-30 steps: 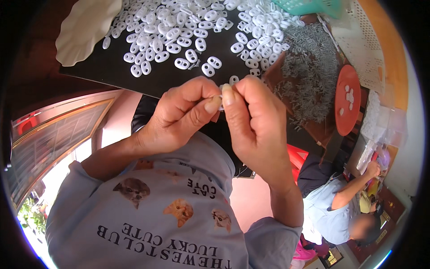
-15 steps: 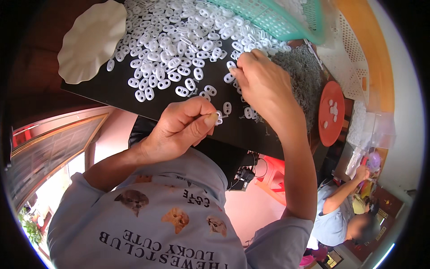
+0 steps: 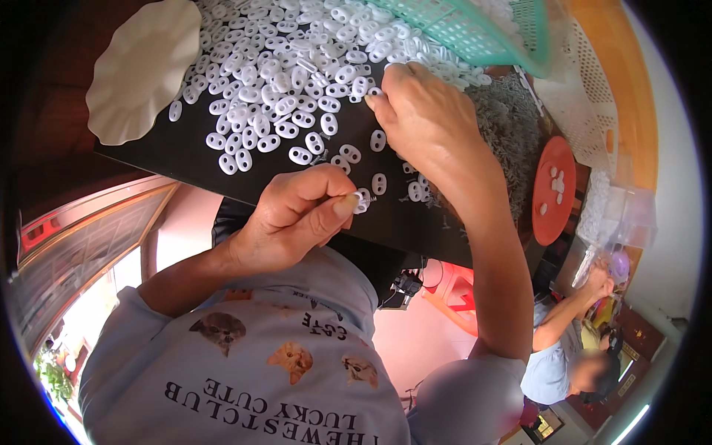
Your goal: Inserting tiny metal springs into small white plastic cord locks or components at a workbench.
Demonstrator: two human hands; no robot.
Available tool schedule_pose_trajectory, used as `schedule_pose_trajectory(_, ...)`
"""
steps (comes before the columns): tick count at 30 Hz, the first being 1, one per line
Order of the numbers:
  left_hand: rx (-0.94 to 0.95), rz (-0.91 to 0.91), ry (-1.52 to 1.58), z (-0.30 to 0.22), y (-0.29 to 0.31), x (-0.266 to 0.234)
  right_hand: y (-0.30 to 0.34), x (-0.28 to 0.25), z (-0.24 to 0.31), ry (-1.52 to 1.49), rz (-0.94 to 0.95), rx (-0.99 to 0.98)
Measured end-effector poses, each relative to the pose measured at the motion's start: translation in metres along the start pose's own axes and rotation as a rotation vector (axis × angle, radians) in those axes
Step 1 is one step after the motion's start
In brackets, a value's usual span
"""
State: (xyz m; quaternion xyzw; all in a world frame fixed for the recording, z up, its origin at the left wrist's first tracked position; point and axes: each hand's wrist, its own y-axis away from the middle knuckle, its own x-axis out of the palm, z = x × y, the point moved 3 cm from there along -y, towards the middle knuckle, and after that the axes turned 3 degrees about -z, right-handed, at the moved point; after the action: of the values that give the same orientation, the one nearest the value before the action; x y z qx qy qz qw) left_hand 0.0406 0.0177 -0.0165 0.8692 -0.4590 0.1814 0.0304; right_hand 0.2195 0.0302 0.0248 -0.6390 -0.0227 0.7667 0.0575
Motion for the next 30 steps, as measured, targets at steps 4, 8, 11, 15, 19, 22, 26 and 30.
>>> schedule_pose_trajectory(4,0.001,-0.014,-0.020,-0.001,0.002,0.000,-0.001,-0.002,0.001,-0.039,0.074,0.051)
schedule_pose_trajectory(8,-0.038,-0.027,0.018,0.000,0.003,-0.001,0.004,-0.001,0.006,-0.012,0.048,-0.055)
schedule_pose_trajectory(11,-0.043,-0.022,0.071,0.000,0.003,-0.002,0.016,-0.013,0.008,-0.152,-0.030,-0.055)
schedule_pose_trajectory(15,-0.175,-0.061,0.127,-0.004,0.004,0.000,0.047,-0.044,0.016,-0.682,0.151,0.172)
schedule_pose_trajectory(19,-0.255,-0.073,0.143,-0.008,0.001,0.002,0.068,-0.046,0.021,-0.834,0.215,0.231)
schedule_pose_trajectory(22,-0.183,-0.036,0.052,-0.006,0.002,0.004,0.076,-0.042,0.021,-0.880,0.232,0.229)
schedule_pose_trajectory(26,-0.159,-0.031,0.083,-0.005,0.004,0.007,0.080,-0.036,0.024,-0.909,0.210,0.206)
schedule_pose_trajectory(30,-0.157,-0.032,0.034,-0.008,0.005,0.007,0.079,-0.034,0.024,-0.912,0.207,0.199)
